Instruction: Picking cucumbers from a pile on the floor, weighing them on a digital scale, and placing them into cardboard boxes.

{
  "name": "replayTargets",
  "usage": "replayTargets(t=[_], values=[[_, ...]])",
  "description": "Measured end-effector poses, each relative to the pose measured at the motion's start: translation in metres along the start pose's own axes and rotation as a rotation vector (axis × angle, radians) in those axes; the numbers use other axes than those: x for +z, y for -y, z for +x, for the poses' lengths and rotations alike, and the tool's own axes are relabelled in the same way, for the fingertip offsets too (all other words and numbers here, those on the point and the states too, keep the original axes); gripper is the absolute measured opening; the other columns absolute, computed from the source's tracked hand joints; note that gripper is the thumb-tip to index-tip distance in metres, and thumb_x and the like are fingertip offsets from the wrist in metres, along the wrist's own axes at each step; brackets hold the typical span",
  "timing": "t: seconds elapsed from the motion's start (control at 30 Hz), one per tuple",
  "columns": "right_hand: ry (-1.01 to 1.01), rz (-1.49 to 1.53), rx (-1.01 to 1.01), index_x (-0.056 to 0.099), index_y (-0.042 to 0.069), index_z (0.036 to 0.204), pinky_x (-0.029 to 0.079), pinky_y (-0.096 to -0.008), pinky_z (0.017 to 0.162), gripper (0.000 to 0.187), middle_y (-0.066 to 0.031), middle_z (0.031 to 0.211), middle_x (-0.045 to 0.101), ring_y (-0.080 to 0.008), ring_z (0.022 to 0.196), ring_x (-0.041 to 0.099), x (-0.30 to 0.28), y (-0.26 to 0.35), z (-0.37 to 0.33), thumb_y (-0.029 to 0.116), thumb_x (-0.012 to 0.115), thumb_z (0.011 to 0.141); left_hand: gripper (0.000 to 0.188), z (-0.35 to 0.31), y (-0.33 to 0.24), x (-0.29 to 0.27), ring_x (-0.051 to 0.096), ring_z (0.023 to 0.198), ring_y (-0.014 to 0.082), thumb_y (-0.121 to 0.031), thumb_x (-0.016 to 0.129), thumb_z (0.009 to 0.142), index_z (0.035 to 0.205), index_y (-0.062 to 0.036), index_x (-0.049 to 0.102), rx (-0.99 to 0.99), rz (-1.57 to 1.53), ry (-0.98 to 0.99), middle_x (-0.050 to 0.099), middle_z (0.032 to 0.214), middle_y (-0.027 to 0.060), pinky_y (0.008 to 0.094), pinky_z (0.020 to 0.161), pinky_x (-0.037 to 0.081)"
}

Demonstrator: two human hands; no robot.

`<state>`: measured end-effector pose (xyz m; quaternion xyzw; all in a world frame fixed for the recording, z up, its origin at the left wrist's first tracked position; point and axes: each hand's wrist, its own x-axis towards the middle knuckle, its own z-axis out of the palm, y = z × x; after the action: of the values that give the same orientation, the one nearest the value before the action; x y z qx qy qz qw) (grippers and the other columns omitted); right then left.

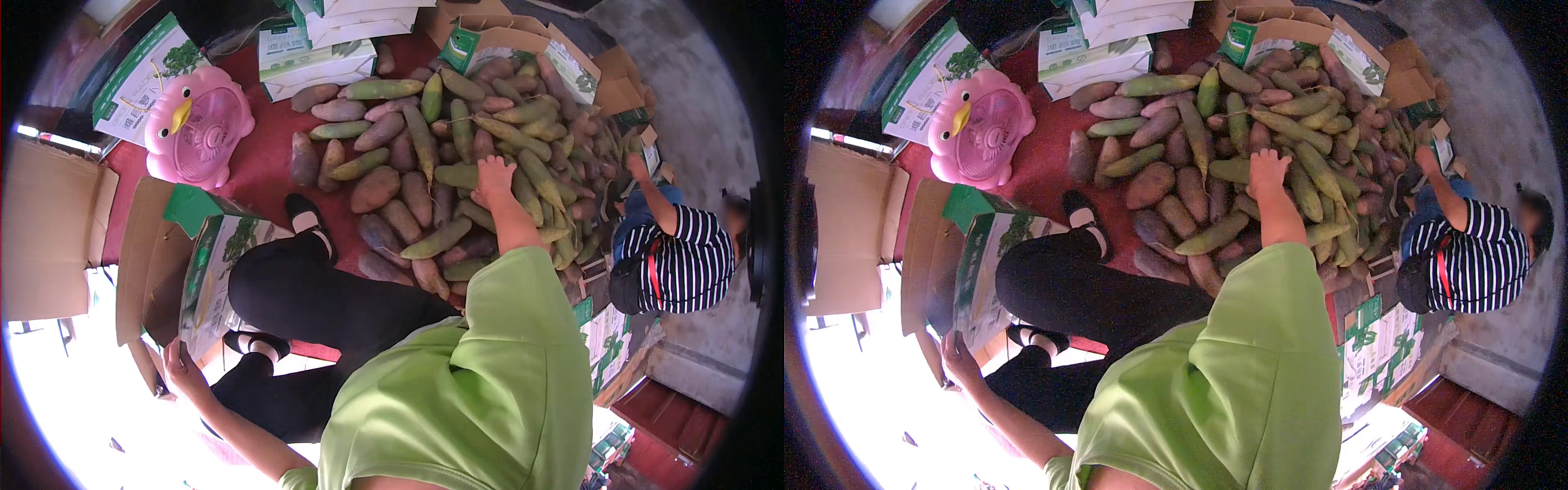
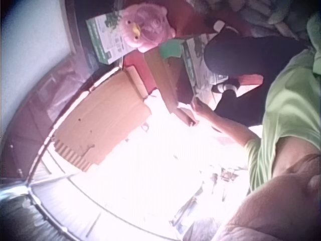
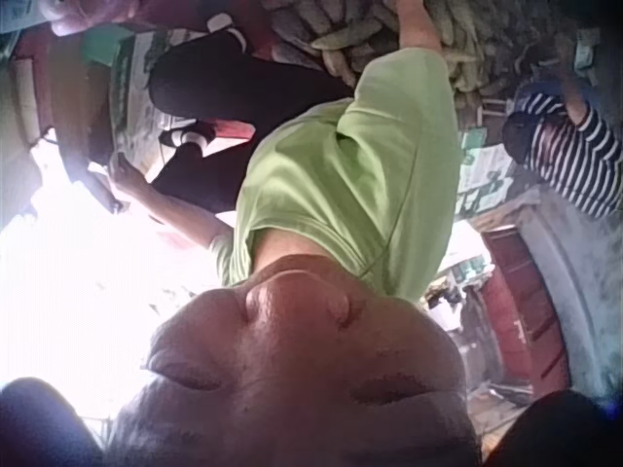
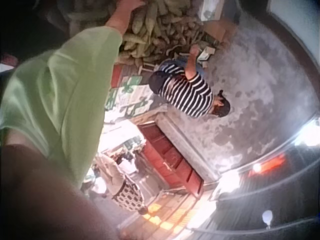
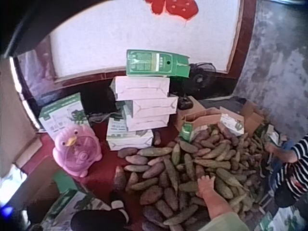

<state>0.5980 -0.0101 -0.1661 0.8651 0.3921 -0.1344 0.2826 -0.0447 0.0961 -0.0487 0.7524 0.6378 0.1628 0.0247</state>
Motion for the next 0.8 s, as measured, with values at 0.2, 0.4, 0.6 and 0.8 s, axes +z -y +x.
replayTargets(t=[0.2, 0.4, 0.6, 0.8], values=[[-0.121, -0.086, -0.033, 0.05, 0.012, 0.114, 0.04, -0.0444, 0.09, 0.059, -0.006, 0.114, 0.051, -0.0237, 0.113, 0.046, 0.034, 0.008, 0.024, 0.027, 0.077, 0.063, 0.013, -0.001, 0.001, -0.004, 0.061, 0.081, 0.0296, -0.01, 0.058, 0.086, 0.094, -0.0002, 0.061, 0.019, 0.022, -0.042, 0.063, 0.09, 0.0137, 0.0369, 0.07, 0.048], [-0.175, 0.064, -0.035, 0.055, 0.011, 0.105, 0.045, -0.0424, 0.085, 0.043, -0.0082, 0.108, 0.056, -0.0253, 0.109, 0.051, 0.031, 0.026, 0.017, 0.015, 0.072, 0.066, 0.017, -0.007, -0.01, -0.015, 0.063, 0.086, 0.0276, 0.0, 0.054, 0.082, 0.095, -0.0028, 0.064, -0.113, 0.028, 0.034, 0.064, 0.092, 0.0109, 0.0345, 0.074, 0.049], [-0.351, 0.291, -0.107, 0.052, 0.004, 0.106, 0.039, -0.0487, 0.09, 0.048, -0.0167, 0.109, 0.053, -0.0362, 0.112, 0.046, -0.016, 0.017, -0.033, 0.015, 0.073, 0.063, 0.023, 0.004, -0.04, -0.018, 0.061, 0.087, 0.0287, 0.001, 0.054, 0.078, 0.095, -0.0097, 0.067, -0.167, -0.011, 0.032, 0.064, 0.091, 0.0067, 0.0382, 0.075, 0.048], [-0.592, 0.477, -0.49, 0.048, 0.007, 0.118, 0.034, -0.048, 0.094, 0.067, -0.0132, 0.119, 0.049, -0.0324, 0.115, 0.042, -0.135, 0.081, -0.062, 0.009, 0.079, 0.058, 0.018, 0.0, -0.04, -0.026, 0.061, 0.085, 0.025, -0.006, 0.06, 0.079, 0.094, -0.0127, 0.067, -0.121, 0.049, 0.0, 0.064, 0.089, 0.0036, 0.0362, 0.073, 0.048]])
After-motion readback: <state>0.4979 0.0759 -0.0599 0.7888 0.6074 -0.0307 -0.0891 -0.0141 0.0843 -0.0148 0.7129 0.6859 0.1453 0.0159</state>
